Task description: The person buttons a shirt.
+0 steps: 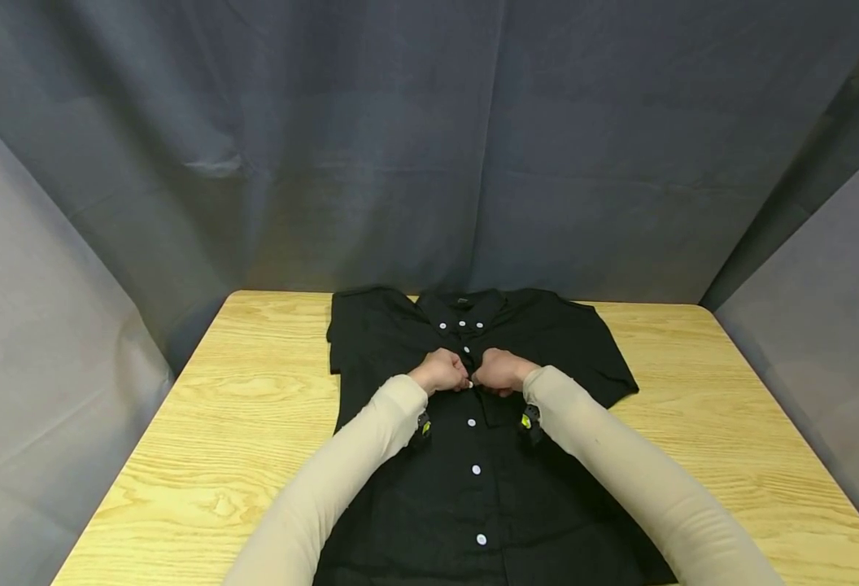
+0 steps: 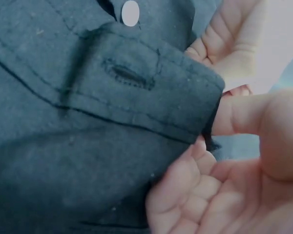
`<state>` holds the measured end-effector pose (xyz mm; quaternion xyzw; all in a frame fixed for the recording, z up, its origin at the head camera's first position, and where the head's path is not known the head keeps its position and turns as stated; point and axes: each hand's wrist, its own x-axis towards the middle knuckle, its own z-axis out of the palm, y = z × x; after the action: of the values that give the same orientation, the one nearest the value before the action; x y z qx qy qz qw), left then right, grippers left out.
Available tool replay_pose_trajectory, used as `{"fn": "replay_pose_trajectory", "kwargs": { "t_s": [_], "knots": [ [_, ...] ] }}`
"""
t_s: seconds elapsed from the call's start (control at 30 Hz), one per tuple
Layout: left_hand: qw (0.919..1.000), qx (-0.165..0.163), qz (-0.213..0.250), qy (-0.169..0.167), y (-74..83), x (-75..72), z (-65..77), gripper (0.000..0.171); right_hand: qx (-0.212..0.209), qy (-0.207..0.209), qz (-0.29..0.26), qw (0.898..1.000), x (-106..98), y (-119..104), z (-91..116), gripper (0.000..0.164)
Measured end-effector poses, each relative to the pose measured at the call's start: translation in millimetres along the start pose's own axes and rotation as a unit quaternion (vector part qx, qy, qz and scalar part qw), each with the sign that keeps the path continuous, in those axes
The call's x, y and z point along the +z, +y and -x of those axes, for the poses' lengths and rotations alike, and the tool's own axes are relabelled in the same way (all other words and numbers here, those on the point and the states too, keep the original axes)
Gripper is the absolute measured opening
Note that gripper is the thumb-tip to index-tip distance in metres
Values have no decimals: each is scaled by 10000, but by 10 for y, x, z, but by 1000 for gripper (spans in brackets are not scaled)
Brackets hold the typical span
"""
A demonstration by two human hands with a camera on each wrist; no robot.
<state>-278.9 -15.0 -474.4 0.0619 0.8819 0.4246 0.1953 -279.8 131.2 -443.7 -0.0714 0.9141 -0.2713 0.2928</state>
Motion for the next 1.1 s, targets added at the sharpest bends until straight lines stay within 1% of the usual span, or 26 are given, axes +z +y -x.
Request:
{"fn": "replay_pose_trajectory", "kwargs": {
  "t_s": [0.07, 0.13, 0.27, 0.37, 0.5, 0.53, 0.63, 0.7, 0.77, 0.83, 0.97, 1.1],
  "knots": [
    [9997, 83, -243, 31, 11, 21, 6, 8, 38, -22, -74, 10000, 0, 3, -2, 28],
    [9988, 170, -464, 53, 21, 48, 8, 10, 51, -23, -152, 9999, 2, 7, -10, 31],
    [9950, 249, -952, 154, 39, 96, -1, 27, -50, 167, -264, 9995, 10, 10, -36, 34],
    [9935, 241, -1071, 290, 41, 110, 8, 36, -116, 385, -273, 9988, 21, 0, -47, 30],
    [9968, 206, -696, 337, 20, 72, 31, 37, -155, 648, -253, 9975, 47, -17, -47, 28],
    [9977, 202, -573, 297, 12, 57, 34, 36, -177, 695, -207, 9972, 53, -23, -42, 28],
    [9994, 240, -224, 110, -8, 17, 36, 26, -80, 737, 259, 9969, 65, -36, -32, 27],
    [9996, 285, -86, 19, -20, 6, 36, 16, 17, 694, 605, 9958, 68, -45, -29, 27],
    [9995, 312, -27, -5, -25, 2, 36, 8, 87, 629, 794, 9948, 68, -49, -33, 29],
    [9994, 332, -49, 15, -27, 6, 35, 5, 68, 542, 717, 9959, 70, -48, -39, 33],
    [9994, 336, -104, -23, -28, 13, 41, 9, -96, 315, 335, 9989, 82, -18, -67, 36],
    [9995, 301, 10, -87, -45, 6, 42, 8, -374, 302, 227, 9986, 96, 24, -102, 35]
  ]
}}
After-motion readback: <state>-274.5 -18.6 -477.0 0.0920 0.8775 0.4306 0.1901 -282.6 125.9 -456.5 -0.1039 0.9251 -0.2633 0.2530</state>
